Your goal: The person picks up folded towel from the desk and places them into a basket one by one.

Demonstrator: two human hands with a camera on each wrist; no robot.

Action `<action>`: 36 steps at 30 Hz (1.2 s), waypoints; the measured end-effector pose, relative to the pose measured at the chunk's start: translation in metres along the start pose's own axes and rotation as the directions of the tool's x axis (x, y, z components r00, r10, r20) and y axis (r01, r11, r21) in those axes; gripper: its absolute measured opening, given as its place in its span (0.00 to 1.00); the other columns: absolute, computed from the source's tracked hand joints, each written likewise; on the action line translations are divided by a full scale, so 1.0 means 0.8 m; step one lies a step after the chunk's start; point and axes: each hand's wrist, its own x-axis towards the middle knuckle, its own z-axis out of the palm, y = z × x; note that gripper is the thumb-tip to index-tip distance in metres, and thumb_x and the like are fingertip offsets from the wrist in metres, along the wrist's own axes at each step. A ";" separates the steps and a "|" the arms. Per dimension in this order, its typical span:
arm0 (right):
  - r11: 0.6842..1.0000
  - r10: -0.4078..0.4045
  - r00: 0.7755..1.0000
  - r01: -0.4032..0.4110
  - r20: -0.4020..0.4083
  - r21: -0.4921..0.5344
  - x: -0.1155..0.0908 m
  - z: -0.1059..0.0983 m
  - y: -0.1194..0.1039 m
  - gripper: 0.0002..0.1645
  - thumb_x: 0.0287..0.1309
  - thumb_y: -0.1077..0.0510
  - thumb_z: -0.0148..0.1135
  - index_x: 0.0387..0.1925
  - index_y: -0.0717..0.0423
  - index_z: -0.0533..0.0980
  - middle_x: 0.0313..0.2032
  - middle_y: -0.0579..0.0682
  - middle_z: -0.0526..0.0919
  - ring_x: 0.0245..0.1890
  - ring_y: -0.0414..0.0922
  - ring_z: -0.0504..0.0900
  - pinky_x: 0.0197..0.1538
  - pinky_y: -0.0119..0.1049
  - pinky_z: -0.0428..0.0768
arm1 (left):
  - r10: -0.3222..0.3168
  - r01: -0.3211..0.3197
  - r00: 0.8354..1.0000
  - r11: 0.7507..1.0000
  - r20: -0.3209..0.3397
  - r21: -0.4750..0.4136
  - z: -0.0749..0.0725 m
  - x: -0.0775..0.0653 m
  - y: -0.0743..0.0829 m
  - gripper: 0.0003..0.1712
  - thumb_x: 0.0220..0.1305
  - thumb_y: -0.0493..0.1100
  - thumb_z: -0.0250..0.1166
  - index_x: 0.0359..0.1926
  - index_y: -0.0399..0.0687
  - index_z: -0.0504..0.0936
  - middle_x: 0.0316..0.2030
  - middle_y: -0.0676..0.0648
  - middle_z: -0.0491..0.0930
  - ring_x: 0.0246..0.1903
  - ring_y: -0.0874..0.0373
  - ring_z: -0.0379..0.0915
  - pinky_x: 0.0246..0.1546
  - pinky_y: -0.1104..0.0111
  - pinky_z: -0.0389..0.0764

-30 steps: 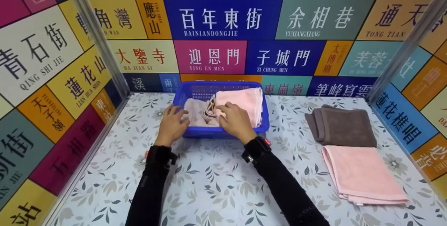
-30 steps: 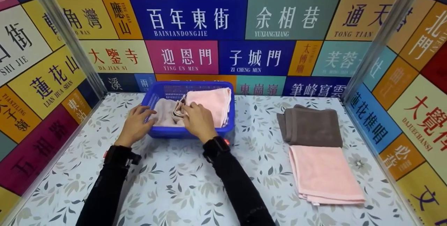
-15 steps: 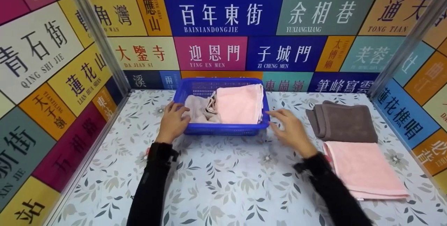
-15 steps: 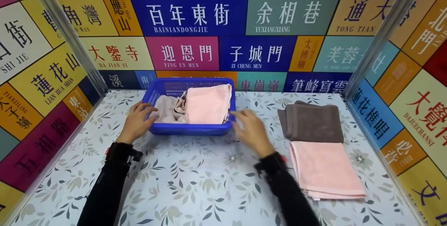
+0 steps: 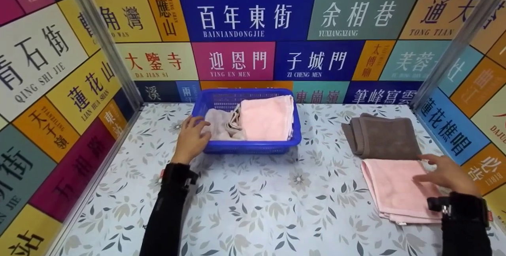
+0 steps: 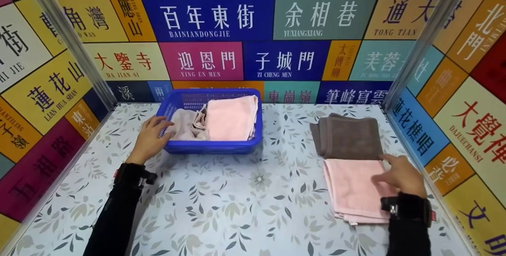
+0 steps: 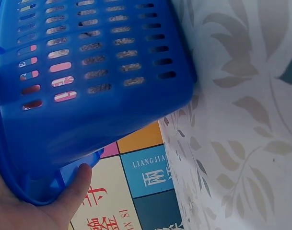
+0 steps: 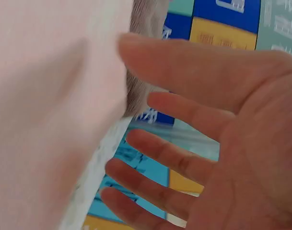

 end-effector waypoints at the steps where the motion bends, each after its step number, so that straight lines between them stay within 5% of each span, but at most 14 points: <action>1: 1.000 0.026 0.999 -0.026 0.026 0.002 0.000 0.001 0.008 0.64 0.53 0.37 0.76 0.73 0.75 0.56 0.62 0.86 0.60 0.55 0.77 0.68 0.54 0.70 0.75 | -0.003 0.003 1.000 1.000 -0.001 -0.011 0.000 -0.001 -0.001 0.20 0.67 0.42 0.61 0.57 0.41 0.84 0.70 0.37 0.71 0.76 0.33 0.52 0.75 0.42 0.58; 6: 0.999 0.046 0.998 -0.047 0.052 0.023 0.009 0.010 0.020 0.65 0.50 0.38 0.78 0.71 0.76 0.55 0.56 0.84 0.68 0.47 0.69 0.75 0.48 0.59 0.80 | -0.008 0.008 1.000 0.999 -0.016 -0.045 -0.002 0.000 -0.005 0.22 0.65 0.40 0.64 0.60 0.41 0.82 0.74 0.37 0.66 0.76 0.34 0.53 0.74 0.40 0.60; 16: 0.995 0.092 0.990 -0.095 0.104 0.024 0.013 0.014 0.019 0.65 0.50 0.32 0.76 0.68 0.72 0.55 0.52 0.82 0.72 0.46 0.67 0.76 0.49 0.59 0.78 | -0.037 0.037 0.999 0.999 -0.007 -0.012 -0.007 -0.001 0.003 0.24 0.65 0.42 0.64 0.62 0.43 0.81 0.74 0.39 0.66 0.77 0.36 0.53 0.73 0.41 0.62; 21: 0.999 0.036 0.994 -0.037 0.105 0.006 0.013 0.018 0.010 0.60 0.52 0.32 0.75 0.65 0.71 0.57 0.49 0.79 0.75 0.43 0.63 0.77 0.45 0.52 0.79 | 0.018 -0.007 0.993 0.996 -0.120 0.094 -0.005 -0.002 0.022 0.24 0.65 0.44 0.65 0.61 0.45 0.82 0.71 0.40 0.72 0.73 0.37 0.60 0.72 0.39 0.61; 25: 1.000 0.001 0.995 -0.002 0.103 0.015 0.017 0.032 -0.014 0.57 0.52 0.33 0.76 0.63 0.69 0.59 0.46 0.72 0.76 0.41 0.58 0.76 0.41 0.43 0.75 | 0.145 -0.102 0.969 0.973 -0.202 0.207 -0.006 -0.006 0.049 0.24 0.65 0.45 0.67 0.61 0.48 0.82 0.69 0.42 0.74 0.72 0.39 0.64 0.71 0.40 0.63; 31: 0.995 -0.094 0.993 0.093 0.066 0.029 0.030 0.065 -0.072 0.52 0.48 0.35 0.79 0.58 0.65 0.64 0.46 0.66 0.78 0.41 0.55 0.77 0.42 0.41 0.76 | 0.341 -0.252 0.902 0.915 -0.265 0.316 -0.011 -0.019 0.089 0.22 0.60 0.43 0.70 0.57 0.49 0.84 0.60 0.44 0.81 0.59 0.43 0.76 0.58 0.48 0.77; 36: 0.984 -0.176 0.984 0.175 0.018 0.041 0.037 0.098 -0.131 0.51 0.47 0.38 0.81 0.58 0.67 0.65 0.46 0.68 0.80 0.40 0.56 0.80 0.43 0.47 0.81 | 0.453 -0.392 0.870 0.874 -0.192 0.286 -0.001 -0.034 0.124 0.14 0.59 0.44 0.71 0.47 0.50 0.86 0.43 0.49 0.84 0.41 0.52 0.80 0.36 0.61 0.82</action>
